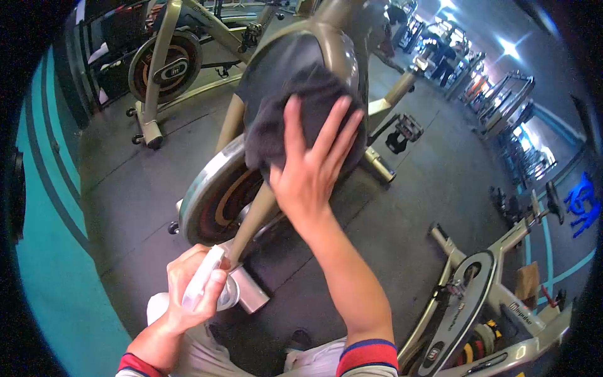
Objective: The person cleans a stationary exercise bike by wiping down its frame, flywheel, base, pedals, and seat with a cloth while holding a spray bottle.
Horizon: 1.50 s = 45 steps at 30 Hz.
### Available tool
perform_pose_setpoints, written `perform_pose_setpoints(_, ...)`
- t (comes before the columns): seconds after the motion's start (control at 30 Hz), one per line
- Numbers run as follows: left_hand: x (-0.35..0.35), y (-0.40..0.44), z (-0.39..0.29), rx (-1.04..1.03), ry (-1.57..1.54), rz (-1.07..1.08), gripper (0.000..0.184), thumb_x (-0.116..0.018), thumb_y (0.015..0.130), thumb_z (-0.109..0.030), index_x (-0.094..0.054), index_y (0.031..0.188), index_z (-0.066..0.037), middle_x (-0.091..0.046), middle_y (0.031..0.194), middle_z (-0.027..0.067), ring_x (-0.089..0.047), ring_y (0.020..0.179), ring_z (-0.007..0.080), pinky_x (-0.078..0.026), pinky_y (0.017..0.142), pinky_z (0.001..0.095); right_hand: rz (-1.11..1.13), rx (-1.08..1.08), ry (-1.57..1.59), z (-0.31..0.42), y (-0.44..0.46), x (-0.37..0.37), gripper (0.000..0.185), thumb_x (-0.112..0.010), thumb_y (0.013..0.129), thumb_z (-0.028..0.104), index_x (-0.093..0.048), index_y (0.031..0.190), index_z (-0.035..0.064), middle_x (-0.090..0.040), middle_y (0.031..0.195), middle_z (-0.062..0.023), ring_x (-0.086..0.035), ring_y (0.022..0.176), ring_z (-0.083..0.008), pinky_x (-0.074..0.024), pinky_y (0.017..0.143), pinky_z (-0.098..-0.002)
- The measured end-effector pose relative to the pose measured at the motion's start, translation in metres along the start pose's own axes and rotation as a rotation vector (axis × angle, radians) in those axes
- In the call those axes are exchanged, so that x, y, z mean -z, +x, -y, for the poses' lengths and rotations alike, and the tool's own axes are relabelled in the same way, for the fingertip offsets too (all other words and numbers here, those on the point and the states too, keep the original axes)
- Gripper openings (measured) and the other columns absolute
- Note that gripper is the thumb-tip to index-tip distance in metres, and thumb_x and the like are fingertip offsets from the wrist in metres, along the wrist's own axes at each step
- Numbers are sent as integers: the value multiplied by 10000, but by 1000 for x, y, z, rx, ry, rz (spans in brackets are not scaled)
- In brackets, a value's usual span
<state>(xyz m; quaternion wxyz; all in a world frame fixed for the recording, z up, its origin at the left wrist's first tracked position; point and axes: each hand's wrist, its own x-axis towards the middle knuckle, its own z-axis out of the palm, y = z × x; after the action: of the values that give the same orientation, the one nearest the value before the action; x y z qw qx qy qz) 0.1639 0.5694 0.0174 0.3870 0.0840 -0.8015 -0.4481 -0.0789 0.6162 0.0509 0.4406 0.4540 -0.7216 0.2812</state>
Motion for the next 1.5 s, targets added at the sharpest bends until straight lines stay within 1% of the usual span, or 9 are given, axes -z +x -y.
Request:
perform_pose_setpoints(0.13, 0, -2, 3, 15, -63, 7, 134, -761, 827, -99, -690, 853, 13, -668, 763, 126, -658, 672, 263, -518, 619, 342, 77, 72, -48, 1, 14, 9, 1006, -795, 669, 95, -371, 1567, 254, -75, 1626, -325, -143, 1453, -600, -246, 1195, -583)
perform_pose_setpoints(0.37, -4, -2, 1, 29, -119, 45, 158, -776, 815, -106, -692, 858, 21, -671, 774, 136, -672, 688, 269, -533, 630, 348, -11, 130, -373, -11, 153, 1, 668, -750, 827, 320, -535, 1453, 225, -299, 1561, -300, -300, 1386, -598, -378, 1123, -580)
perform_pose_setpoints(0.5, 1, -2, 2, 18, -118, 67, 173, -786, 811, -117, -694, 861, 20, -674, 782, 138, -678, 689, 271, -534, 629, 347, 199, 225, -421, 25, 106, 8, 721, -794, 759, 422, -576, 1411, 202, -330, 1592, -191, -218, 1458, -554, -217, 1151, -700)
perform_pose_setpoints(0.67, 9, -7, 0, 32, -129, 53, 183, -793, 809, -129, -694, 856, 18, -677, 794, 142, -683, 692, 277, -539, 638, 357, 484, 626, -309, 21, 89, -2, 701, -845, 655, 405, -679, 1293, 167, -481, 1499, -139, -243, 1493, -447, -151, 1210, -654)
perform_pose_setpoints(0.77, 8, -8, 0, 26, -107, 73, 175, -787, 806, -121, -692, 853, 18, -678, 798, 144, -683, 702, 286, -541, 641, 362, 325, 539, -474, 13, 161, -13, 496, -731, 799, 412, -703, 1227, 163, -609, 1346, -161, -504, 1307, -416, -274, 1167, -602)
perform_pose_setpoints(0.9, 5, -6, -1, 35, -116, 81, 156, -777, 804, -105, -690, 849, 17, -679, 800, 147, -684, 714, 295, -542, 645, 367, 500, 312, -609, 19, 195, -37, 401, -666, 871, 460, -788, 987, 97, -725, 1110, -125, -597, 1184, -365, -407, 1074, -493)
perform_pose_setpoints(1.17, 6, -1, 5, 37, -113, 73, 128, -766, 807, -83, -689, 840, 14, -668, 757, 132, -660, 680, 285, -525, 625, 360, 528, 570, -359, 31, 130, -38, 639, -786, 743, 403, -677, 1255, 37, -472, 1496, -210, -409, 1404, -427, -476, 1064, -425)
perform_pose_setpoints(1.33, 2, 1, 9, 75, -91, 95, 125, -759, 817, -90, -694, 846, 13, -663, 755, 131, -654, 676, 273, -515, 624, 352, 291, 254, -673, 21, 174, -8, 537, -749, 804, 500, -692, 1292, 285, -415, 1555, -178, -196, 1486, -487, -178, 1077, -789)
perform_pose_setpoints(1.5, 6, 1, 10, 84, -117, 84, 143, -761, 819, -107, -695, 848, 16, -663, 769, 139, -653, 670, 283, -518, 627, 353, 307, 76, -426, 44, 85, 4, 788, -874, 699, 289, -566, 1424, 289, -128, 1656, -226, -97, 1479, -576, -217, 1009, -853)
